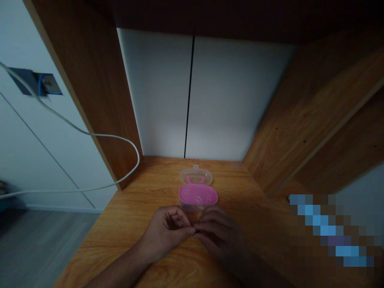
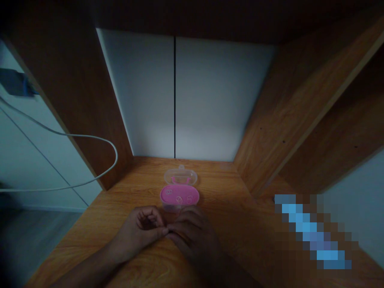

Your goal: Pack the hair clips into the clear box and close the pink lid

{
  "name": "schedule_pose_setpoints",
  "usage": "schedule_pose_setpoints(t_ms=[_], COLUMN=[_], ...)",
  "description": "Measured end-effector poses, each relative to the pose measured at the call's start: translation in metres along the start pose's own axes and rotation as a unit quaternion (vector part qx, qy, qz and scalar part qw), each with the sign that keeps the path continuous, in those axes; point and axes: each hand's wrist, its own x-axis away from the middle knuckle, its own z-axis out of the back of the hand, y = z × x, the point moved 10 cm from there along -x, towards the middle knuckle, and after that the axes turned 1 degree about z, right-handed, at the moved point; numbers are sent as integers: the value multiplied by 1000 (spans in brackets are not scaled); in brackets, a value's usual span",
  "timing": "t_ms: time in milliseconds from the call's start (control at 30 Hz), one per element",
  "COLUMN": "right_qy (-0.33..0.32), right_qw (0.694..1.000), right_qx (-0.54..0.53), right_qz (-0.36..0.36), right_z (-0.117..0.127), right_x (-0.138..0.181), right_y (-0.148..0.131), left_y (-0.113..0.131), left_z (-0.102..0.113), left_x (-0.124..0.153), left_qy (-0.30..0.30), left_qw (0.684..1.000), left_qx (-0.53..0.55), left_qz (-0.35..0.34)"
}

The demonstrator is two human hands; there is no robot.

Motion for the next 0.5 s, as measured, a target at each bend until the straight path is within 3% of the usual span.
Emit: schedule_pose_setpoints(t_ms=[267, 500], right_qy=[17, 24], right_qw=[999, 999], right_qx=[9, -2], right_qz=[-35, -41], right_z=[3, 5], right_x=[0, 0], right_y=[9, 11], left_y=[4, 40], left_z=[4, -6], left_x=[3, 7], left_qy=[0, -40], left_qw=[999, 983], left_qx=[-44, -129], left_qz=[-14, -127])
